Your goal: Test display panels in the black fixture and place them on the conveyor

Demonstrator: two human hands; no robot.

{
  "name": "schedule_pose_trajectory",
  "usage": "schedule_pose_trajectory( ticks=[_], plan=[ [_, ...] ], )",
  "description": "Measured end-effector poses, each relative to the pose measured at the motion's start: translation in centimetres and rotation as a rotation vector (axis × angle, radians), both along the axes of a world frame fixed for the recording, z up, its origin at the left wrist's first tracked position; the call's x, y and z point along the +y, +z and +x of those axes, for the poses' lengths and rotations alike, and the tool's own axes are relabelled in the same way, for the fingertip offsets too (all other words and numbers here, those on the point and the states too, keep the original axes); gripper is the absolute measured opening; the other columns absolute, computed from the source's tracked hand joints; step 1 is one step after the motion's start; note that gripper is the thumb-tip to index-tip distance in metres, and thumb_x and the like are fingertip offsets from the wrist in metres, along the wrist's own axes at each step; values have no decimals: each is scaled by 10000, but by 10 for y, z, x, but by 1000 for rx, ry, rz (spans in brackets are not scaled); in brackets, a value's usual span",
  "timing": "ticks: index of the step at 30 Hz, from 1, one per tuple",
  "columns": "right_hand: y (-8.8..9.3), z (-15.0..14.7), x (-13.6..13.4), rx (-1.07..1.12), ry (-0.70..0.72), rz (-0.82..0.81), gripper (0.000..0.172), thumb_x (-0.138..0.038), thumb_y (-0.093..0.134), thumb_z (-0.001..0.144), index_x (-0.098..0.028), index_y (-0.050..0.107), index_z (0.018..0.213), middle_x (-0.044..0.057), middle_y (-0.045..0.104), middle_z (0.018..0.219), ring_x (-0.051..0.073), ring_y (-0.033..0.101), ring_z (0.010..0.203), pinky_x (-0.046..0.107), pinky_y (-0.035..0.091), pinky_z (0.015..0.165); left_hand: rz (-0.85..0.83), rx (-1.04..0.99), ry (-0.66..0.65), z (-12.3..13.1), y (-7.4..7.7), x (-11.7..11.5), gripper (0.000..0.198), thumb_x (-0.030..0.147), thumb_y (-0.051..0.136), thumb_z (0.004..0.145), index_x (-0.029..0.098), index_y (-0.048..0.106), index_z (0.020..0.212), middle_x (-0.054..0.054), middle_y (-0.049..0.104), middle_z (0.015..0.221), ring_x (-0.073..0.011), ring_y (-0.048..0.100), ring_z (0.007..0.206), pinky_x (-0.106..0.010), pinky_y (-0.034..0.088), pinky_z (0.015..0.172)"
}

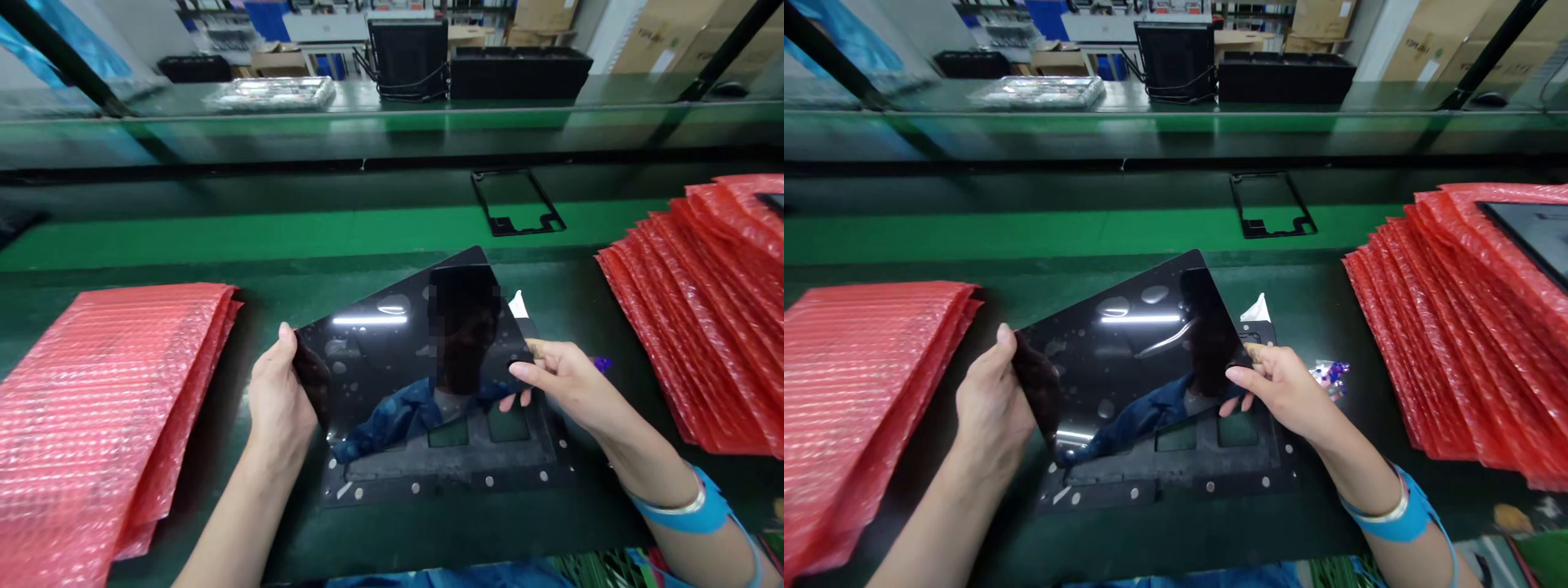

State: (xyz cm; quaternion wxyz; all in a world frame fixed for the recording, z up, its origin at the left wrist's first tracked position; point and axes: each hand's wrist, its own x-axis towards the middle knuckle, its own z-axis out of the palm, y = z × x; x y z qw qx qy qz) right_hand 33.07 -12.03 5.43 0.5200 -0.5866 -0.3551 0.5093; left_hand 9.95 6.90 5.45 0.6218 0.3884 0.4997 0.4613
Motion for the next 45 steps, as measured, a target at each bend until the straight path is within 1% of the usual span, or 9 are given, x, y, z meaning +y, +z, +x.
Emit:
schedule_pose_trajectory(
  ticks=[3, 7, 11, 15, 24, 30, 33, 37, 45],
  plan=[
    [-5, -1, 2, -4, -42, 3, 480, -611, 754, 787, -148, 649, 856, 70, 673, 688, 220, 682, 547, 244, 464, 469, -59, -88, 72, 4, 0, -1, 282, 404, 814, 701, 198, 636, 629, 20, 618, 523, -174, 622, 511, -319, 599, 647],
    [-6, 3, 3, -8, -164, 20, 493, -623, 791, 736, -154, 646, 784, 70, 658, 641, 213, 660, 515, 247, 459, 441, -4, -147, -54, 7, 0, -5, 414, 494, 888, 585, 160, 665, 685, -16, 676, 622, -191, 673, 632, -278, 578, 625],
    [-8, 15, 2, 6, -362, 20, 521, -626, 857, 642, -160, 650, 751, 48, 619, 624, 189, 608, 460, 256, 441, 411, 2, -171, -326, 7, 0, -14, 405, 431, 903, 579, 145, 668, 745, 2, 657, 653, -111, 603, 542, -194, 506, 515],
    [-16, 28, 2, 12, -435, -1, 557, -637, 889, 596, -161, 650, 763, 53, 622, 679, 163, 585, 471, 249, 436, 421, -20, -118, -623, 5, -1, -22, 382, 374, 865, 667, 132, 667, 887, -39, 685, 682, -156, 655, 562, -196, 462, 440],
    [-10, 19, 18, 56, -361, -4, 488, -537, 916, 659, -158, 676, 851, 24, 598, 583, 141, 568, 495, 207, 430, 448, -49, -238, -526, -7, -11, -15, 394, 350, 867, 630, 95, 665, 854, -46, 662, 595, -149, 623, 470, -221, 465, 456],
    [26, 14, 110, 55, -292, 29, 578, -515, 991, 443, -163, 623, 717, 19, 630, 636, 122, 541, 460, 201, 419, 390, -4, -430, -211, -21, 6, -3, 435, 439, 834, 688, 150, 623, 936, -109, 761, 837, -215, 721, 699, -267, 519, 611],
    [34, -7, 180, 54, -284, 30, 346, -399, 871, 742, -163, 623, 794, 28, 659, 732, 121, 583, 532, 196, 450, 443, -11, -491, -145, -23, 6, -1, 552, 529, 703, 793, 150, 588, 1177, -162, 760, 1072, -251, 723, 941, -308, 519, 766],
    [24, -38, 254, -23, -312, -43, 166, -299, 616, 999, -135, 630, 973, 30, 650, 874, 125, 624, 681, 233, 536, 587, -47, -427, -206, -20, -5, -3, 624, 520, 670, 785, 85, 588, 1225, -180, 766, 1013, -249, 703, 926, -309, 481, 784],
    [-5, -14, 281, -577, -398, -295, 296, -355, 636, 989, -160, 612, 1209, 94, 616, 1189, 230, 633, 1001, 428, 563, 857, -60, -397, -301, -20, -9, -8, 423, 462, 652, 802, 121, 685, 1050, -138, 773, 901, -239, 691, 840, -312, 449, 757]
  ],
)
